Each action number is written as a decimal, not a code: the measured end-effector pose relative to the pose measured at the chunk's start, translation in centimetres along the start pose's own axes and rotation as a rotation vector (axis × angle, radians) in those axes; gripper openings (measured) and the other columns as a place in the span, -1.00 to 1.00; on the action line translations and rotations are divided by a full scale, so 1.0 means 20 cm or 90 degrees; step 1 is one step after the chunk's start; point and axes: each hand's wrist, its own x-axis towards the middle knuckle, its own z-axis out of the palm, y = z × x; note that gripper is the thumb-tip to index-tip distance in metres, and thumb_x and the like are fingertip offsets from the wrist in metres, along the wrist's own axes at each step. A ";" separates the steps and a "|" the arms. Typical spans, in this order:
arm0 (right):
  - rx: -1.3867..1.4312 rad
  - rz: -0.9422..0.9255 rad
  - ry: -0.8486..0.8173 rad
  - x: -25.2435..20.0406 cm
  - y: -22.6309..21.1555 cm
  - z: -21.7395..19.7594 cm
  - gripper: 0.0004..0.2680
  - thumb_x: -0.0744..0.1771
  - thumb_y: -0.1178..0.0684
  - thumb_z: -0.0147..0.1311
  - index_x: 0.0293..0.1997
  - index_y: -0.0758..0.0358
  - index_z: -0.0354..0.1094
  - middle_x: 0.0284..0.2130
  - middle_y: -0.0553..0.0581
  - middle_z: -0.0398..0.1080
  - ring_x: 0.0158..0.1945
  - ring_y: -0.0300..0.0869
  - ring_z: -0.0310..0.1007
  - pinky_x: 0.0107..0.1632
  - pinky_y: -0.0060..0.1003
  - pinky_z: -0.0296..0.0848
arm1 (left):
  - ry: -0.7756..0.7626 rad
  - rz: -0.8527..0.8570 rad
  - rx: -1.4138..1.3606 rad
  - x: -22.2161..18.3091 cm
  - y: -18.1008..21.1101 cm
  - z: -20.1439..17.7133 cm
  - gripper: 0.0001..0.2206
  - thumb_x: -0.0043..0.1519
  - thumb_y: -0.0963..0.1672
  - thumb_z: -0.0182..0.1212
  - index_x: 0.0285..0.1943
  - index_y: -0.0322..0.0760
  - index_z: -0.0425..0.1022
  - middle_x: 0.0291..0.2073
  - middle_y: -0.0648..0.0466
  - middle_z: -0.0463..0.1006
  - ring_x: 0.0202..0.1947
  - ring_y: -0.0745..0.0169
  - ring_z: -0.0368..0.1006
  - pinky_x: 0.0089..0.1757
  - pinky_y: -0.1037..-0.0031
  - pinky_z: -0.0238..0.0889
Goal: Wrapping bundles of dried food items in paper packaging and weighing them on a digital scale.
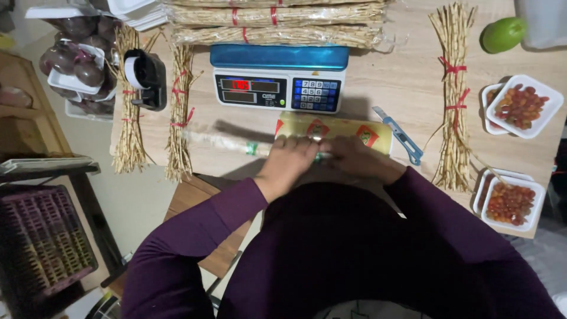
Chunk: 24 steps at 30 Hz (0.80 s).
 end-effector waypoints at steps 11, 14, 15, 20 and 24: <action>-0.135 0.403 0.279 -0.23 0.96 0.12 -0.47 0.20 -0.05 0.27 0.31 0.05 0.20 0.09 0.31 0.26 0.16 0.26 0.29 -0.11 0.23 0.54 | -0.331 -0.080 -0.331 0.12 -0.16 -0.18 -0.56 0.19 0.04 0.31 0.21 -0.13 0.48 -0.01 -0.05 0.55 0.07 -0.23 0.47 -0.02 -0.09 0.43; -0.091 0.428 0.261 -0.28 0.99 0.23 -0.41 0.19 -0.02 0.27 0.39 0.08 0.12 0.10 0.36 0.26 0.16 0.30 0.35 -0.04 0.24 0.54 | -0.385 -0.072 -0.321 0.15 -0.16 -0.18 -0.57 0.27 0.03 0.21 0.30 -0.07 0.39 0.04 -0.06 0.56 0.12 -0.22 0.46 0.02 -0.11 0.40; -0.065 0.437 0.296 -0.29 0.99 0.24 -0.50 0.23 0.10 0.19 0.34 0.24 0.14 0.04 0.42 0.30 0.12 0.34 0.40 0.01 0.22 0.53 | -0.409 -0.067 -0.303 0.15 -0.16 -0.16 -0.63 0.32 0.03 0.13 0.28 -0.02 0.40 0.02 -0.04 0.56 0.12 -0.20 0.47 0.04 -0.09 0.40; 0.024 0.420 0.497 -0.39 1.03 0.27 -0.69 0.33 0.23 0.11 0.20 0.51 0.22 -0.08 0.55 0.26 0.01 0.52 0.40 0.02 0.28 0.46 | -0.427 -0.070 -0.316 0.12 -0.16 -0.06 -0.65 0.37 0.02 -0.02 0.29 -0.06 0.35 -0.03 -0.12 0.57 0.08 -0.28 0.49 0.03 -0.10 0.39; 0.169 0.435 0.582 -0.63 0.76 0.21 -0.74 0.44 0.09 0.04 0.25 0.33 0.20 -0.16 0.59 0.35 0.02 0.52 0.37 -0.06 0.35 0.34 | -0.433 -0.062 -0.315 0.17 -0.10 -0.20 -0.59 0.27 0.09 0.11 0.18 -0.14 0.37 -0.12 -0.19 0.61 -0.01 -0.34 0.54 -0.02 -0.11 0.39</action>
